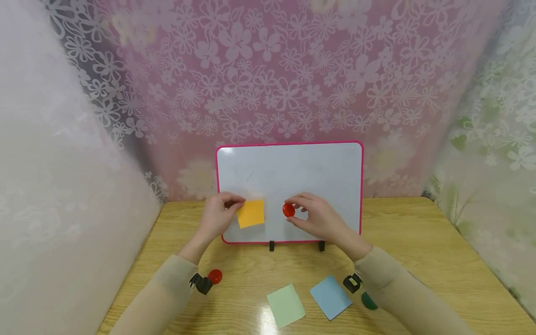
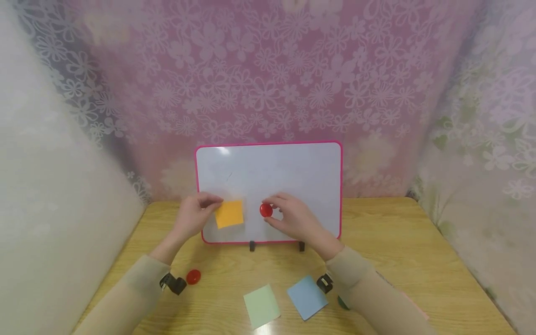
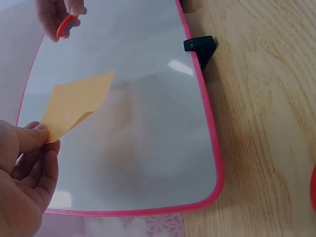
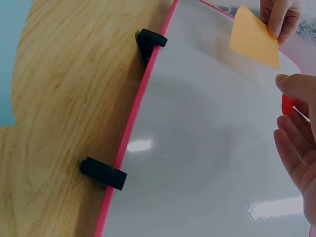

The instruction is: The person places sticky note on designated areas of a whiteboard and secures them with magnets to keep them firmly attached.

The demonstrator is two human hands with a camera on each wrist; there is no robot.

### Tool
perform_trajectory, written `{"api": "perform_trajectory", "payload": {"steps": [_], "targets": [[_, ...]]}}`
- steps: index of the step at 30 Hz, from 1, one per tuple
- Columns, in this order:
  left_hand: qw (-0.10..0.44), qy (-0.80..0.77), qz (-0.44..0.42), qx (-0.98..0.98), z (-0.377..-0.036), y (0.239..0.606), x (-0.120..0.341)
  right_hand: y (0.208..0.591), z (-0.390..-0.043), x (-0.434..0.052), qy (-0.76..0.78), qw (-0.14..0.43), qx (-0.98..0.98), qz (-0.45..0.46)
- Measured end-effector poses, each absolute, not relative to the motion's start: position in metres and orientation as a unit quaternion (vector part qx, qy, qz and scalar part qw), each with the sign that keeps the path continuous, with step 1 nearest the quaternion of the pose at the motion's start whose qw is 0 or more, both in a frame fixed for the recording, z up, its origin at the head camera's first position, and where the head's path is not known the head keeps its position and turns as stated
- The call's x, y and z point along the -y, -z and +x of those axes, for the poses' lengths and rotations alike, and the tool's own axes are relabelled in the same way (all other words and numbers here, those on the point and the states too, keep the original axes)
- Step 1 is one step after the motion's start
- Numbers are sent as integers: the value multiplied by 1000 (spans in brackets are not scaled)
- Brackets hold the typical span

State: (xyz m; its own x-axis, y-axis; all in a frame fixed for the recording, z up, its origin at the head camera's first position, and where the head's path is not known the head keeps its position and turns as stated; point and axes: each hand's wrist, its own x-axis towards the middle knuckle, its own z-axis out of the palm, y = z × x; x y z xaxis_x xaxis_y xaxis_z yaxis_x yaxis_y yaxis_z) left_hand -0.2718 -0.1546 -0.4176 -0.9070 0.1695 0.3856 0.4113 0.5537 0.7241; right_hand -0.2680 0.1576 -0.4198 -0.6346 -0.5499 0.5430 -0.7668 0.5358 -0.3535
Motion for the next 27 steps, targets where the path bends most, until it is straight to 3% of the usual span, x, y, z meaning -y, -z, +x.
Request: {"api": "perform_trajectory", "payload": {"steps": [27], "targets": [[134,440,-147,876,-296,396,148,402,-296,-118,-222,222,871,377]]}}
